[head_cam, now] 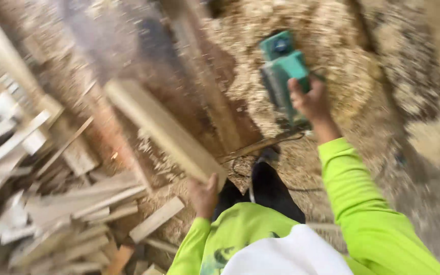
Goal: Measuring, planing, and nailing wooden boards to assemble a frame.
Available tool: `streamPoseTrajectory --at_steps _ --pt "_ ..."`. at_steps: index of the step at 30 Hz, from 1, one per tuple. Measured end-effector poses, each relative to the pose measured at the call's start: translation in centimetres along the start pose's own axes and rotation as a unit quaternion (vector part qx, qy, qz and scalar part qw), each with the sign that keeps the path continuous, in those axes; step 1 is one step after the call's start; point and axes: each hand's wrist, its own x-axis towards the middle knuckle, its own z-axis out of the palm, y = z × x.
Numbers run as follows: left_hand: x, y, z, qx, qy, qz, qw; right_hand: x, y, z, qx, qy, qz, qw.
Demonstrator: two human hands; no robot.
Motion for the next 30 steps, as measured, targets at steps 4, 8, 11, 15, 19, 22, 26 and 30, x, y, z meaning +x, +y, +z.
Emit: streamPoseTrajectory --at_steps 4,8,11,15,19,22,26,30 --pt "2.5 4.7 -0.2 0.011 -0.043 -0.079 0.996 1.4 -0.6 0.0 -0.035 -0.032 -0.011 0.999" --pt "7.0 4.1 -2.0 0.067 -0.021 -0.073 0.995 -3.5 -2.6 -0.1 -0.295 0.072 -0.138 0.943" --pt "14.0 4.1 -3.9 0.051 0.012 0.025 0.998 -10.3 -3.3 2.3 -0.403 0.153 -0.173 0.886" --pt "20.9 5.7 -6.7 0.006 -0.011 0.065 0.998 -20.5 -3.8 14.9 -0.355 -0.044 -0.022 0.933" --pt "21.1 6.8 -8.0 -0.034 -0.095 0.034 0.994 -23.4 1.8 24.7 -0.362 -0.087 0.063 0.926" --pt "21.0 2.6 -8.7 -0.143 -0.12 -0.007 0.982 -26.4 7.3 25.2 -0.434 -0.061 -0.048 0.897" --pt "18.9 -4.4 -7.2 -0.418 -0.219 -0.141 0.87 -30.2 1.2 21.8 -0.518 0.026 -0.095 0.85" --pt "16.1 -16.7 -2.1 -0.665 -0.426 -0.185 0.585 -37.2 1.4 15.7 -0.343 0.273 0.089 0.894"
